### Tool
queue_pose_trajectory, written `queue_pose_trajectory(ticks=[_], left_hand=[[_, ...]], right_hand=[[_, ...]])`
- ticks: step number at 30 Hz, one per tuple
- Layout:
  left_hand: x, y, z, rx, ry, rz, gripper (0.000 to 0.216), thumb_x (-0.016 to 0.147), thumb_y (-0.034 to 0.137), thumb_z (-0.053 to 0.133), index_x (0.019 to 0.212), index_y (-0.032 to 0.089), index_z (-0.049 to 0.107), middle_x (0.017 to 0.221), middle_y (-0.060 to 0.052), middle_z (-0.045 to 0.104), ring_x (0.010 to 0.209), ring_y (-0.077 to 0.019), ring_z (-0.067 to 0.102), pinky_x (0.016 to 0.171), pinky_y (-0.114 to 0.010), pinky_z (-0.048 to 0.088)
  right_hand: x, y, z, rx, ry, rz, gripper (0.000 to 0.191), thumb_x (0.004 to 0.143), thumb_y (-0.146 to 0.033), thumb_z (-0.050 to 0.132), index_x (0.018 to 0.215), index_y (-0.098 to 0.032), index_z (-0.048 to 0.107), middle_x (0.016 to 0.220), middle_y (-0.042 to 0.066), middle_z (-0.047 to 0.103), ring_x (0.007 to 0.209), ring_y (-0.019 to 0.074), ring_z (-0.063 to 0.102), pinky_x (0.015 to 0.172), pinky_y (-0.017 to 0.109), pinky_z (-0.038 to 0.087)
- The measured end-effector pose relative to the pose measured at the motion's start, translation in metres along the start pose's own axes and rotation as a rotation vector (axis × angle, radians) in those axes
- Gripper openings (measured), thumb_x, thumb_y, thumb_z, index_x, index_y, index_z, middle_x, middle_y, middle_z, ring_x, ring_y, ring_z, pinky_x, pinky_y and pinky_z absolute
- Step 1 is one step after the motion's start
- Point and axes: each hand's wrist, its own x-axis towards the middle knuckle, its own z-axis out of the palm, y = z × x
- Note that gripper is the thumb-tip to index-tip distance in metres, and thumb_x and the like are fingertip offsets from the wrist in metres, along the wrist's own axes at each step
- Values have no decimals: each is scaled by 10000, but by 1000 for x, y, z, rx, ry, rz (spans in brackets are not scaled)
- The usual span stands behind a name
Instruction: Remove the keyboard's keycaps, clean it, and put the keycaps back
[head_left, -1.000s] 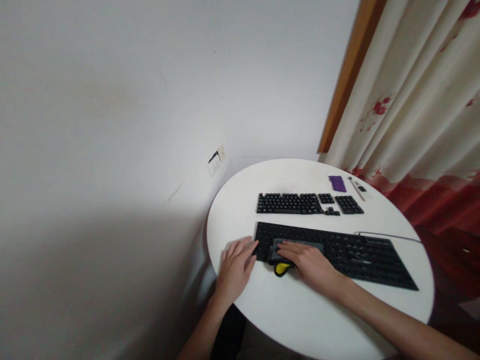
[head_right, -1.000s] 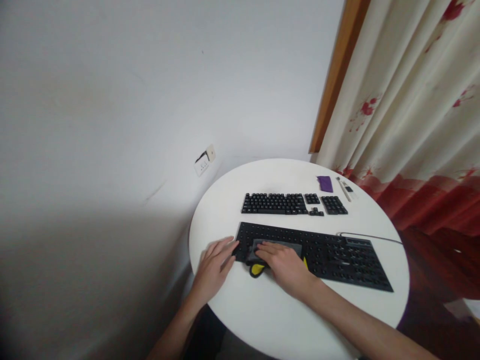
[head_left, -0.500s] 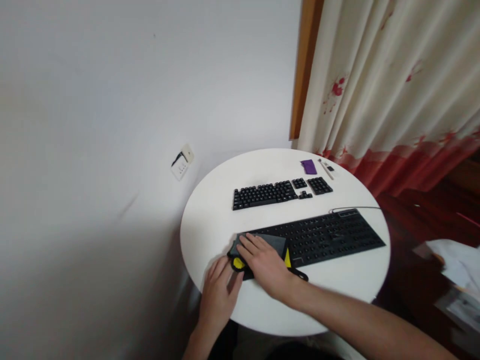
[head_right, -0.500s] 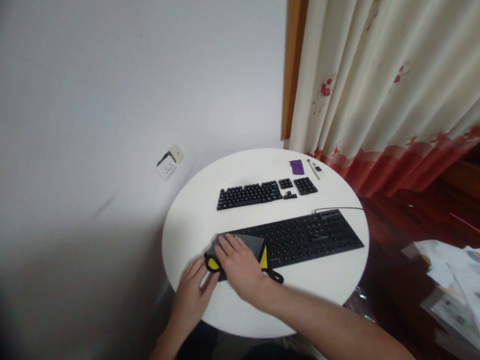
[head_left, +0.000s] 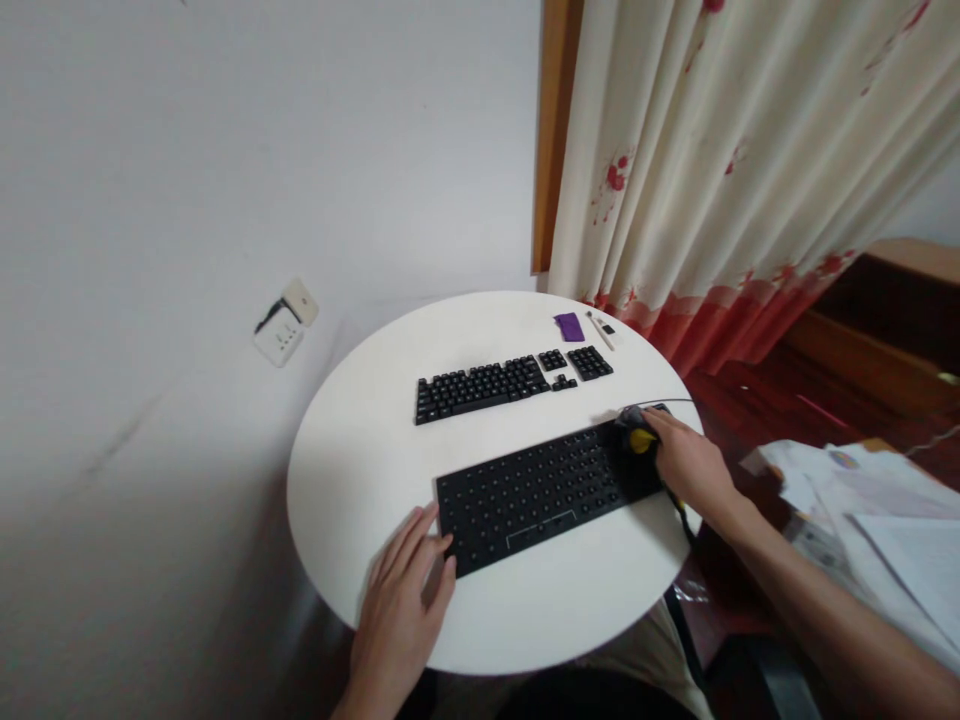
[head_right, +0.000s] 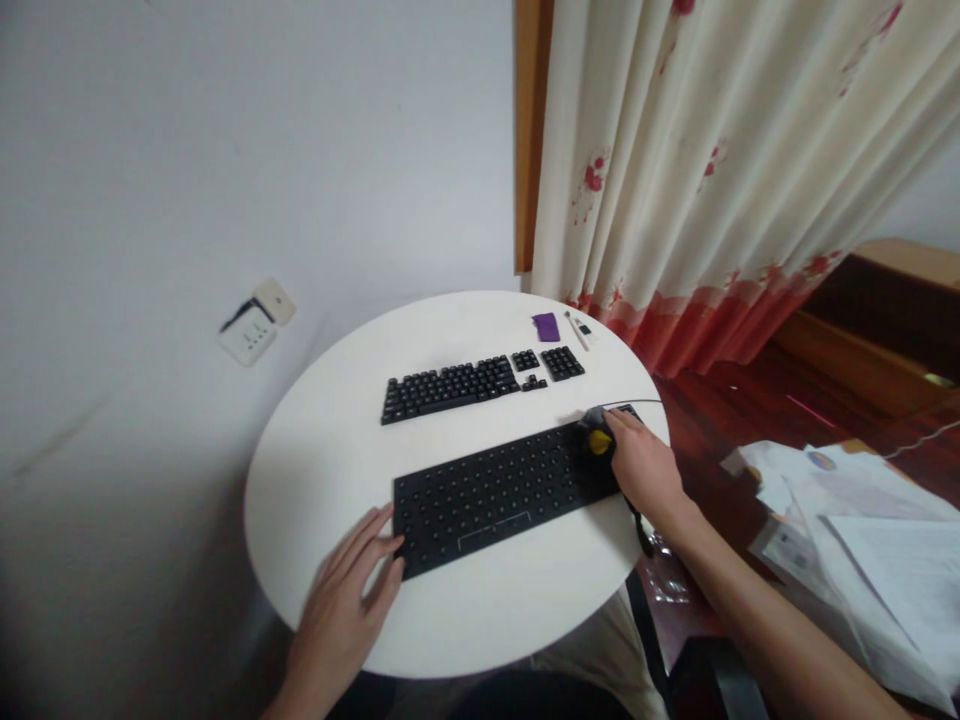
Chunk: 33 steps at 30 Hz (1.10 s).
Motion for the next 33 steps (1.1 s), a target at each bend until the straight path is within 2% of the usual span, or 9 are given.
queue_pose_trajectory(ticks=[3, 7, 10, 13, 20, 23, 26, 30, 33], left_hand=[[8, -2, -2, -47, -27, 30, 240, 889, 243, 528, 1125, 243, 571, 1518, -65, 365, 1388, -287, 352, 1080, -510, 400], [29, -17, -8, -41, -174, 89, 935, 752, 319, 698, 1507, 220, 156, 1577, -142, 206, 1417, -330, 286, 1116, -536, 348], [43, -29, -8, 6, -267, 160, 1239, 616, 357, 793, 1535, 209, -25, 1571, -162, 213, 1400, -366, 305, 1118, -539, 341], [47, -35, -6, 29, -259, 171, 1232, 610, 395, 791, 1539, 207, 4, 1563, -148, 248, 1390, -365, 327, 1111, -503, 369], [43, -35, -3, 40, -237, 147, 1246, 602, 454, 788, 1540, 203, 7, 1560, -144, 257, 1378, -371, 342, 1112, -503, 370], [43, -33, -3, 20, -236, 130, 1274, 575, 469, 801, 1540, 197, 16, 1556, -145, 266, 1379, -373, 342, 1107, -503, 378], [43, -30, -5, 17, -238, 124, 1279, 574, 455, 802, 1539, 189, 5, 1551, -155, 274, 1376, -368, 350, 1110, -509, 372], [42, -27, -7, 9, -238, 101, 1301, 564, 416, 813, 1536, 190, -21, 1555, -159, 262, 1388, -364, 331, 1119, -509, 362], [42, -25, -8, -6, -233, 108, 1310, 551, 401, 824, 1536, 195, -14, 1554, -160, 263, 1387, -368, 332, 1110, -509, 375]], right_hand=[[-4, -44, 5, 119, 94, -55, 653, 763, 33, 393, 1338, -231, 551, 1369, 47, 565, 1268, 245, 515, 1072, 464, 417], [-32, -133, 30, 251, -83, -447, 612, 797, 35, 427, 1359, -187, 522, 1438, 66, 497, 1344, 219, 426, 1128, 399, 354], [-47, -159, 43, 221, -163, -621, 546, 854, -31, 481, 1376, -191, 498, 1486, 69, 433, 1399, 241, 334, 1144, 436, 314], [-44, -123, 38, 190, -165, -576, 564, 841, -9, 478, 1352, -242, 527, 1467, 39, 462, 1405, 222, 328, 1141, 453, 312], [-14, 61, -18, -116, 9, 2, 602, 712, 33, 430, 1240, -167, 638, 1356, 93, 575, 1322, 274, 455, 1091, 460, 389], [-4, 75, -26, -136, 100, 179, 575, 745, -39, 466, 1289, -169, 600, 1367, 105, 562, 1270, 306, 510, 1047, 472, 432], [-5, 20, -4, 12, 137, 180, 627, 763, -24, 420, 1350, -207, 544, 1392, 77, 542, 1253, 281, 531, 1047, 467, 435], [-30, -104, 42, 230, -1, -131, 677, 722, 51, 395, 1364, -120, 525, 1431, 138, 488, 1353, 281, 413, 1116, 493, 351], [-56, -173, 58, 308, -89, -356, 675, 750, 41, 433, 1404, -123, 475, 1472, 118, 440, 1380, 252, 372, 1142, 433, 336]])
